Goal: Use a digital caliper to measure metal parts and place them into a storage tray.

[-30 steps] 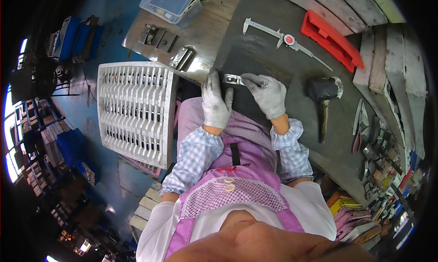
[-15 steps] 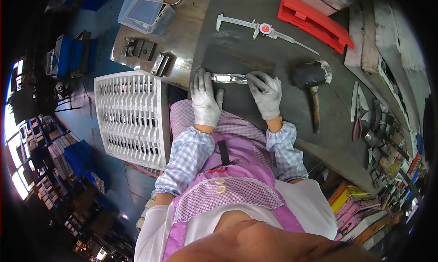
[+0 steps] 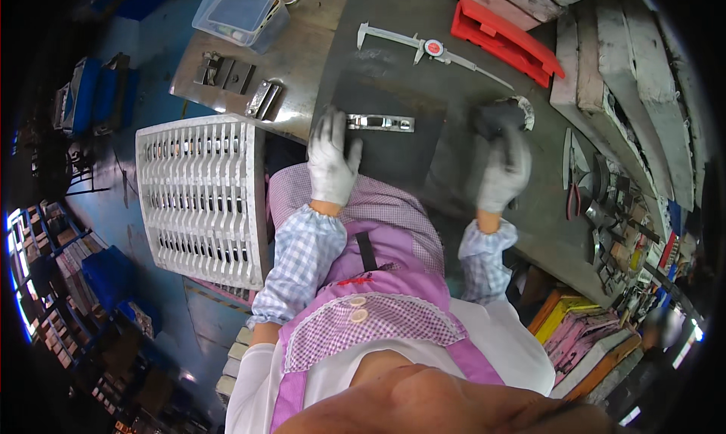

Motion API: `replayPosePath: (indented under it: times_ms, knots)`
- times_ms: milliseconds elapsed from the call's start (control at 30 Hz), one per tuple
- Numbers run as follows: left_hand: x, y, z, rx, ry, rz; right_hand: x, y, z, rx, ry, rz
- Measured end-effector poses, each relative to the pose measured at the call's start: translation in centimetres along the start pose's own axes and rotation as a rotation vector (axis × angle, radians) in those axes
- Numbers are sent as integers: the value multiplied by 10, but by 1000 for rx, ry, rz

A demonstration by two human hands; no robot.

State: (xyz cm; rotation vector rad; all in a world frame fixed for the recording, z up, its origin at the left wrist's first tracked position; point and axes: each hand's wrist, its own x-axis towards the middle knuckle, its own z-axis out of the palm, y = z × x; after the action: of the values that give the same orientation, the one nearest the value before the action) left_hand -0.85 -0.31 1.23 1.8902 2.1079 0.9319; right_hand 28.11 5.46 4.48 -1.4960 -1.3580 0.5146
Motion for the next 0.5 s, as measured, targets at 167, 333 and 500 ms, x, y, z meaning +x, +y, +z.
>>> replayPosePath:
  times_ms: [167,333,500]
  knots:
    - [2,-1,5,40,26,89,23,40,-26,-1086,10,-139]
    - [-2,0,15,109,1,42,25,-37,-2,-17,-458,496]
    - [-9,-2,10,216,-302,-60,-5,-124,34,-8,-811,-143]
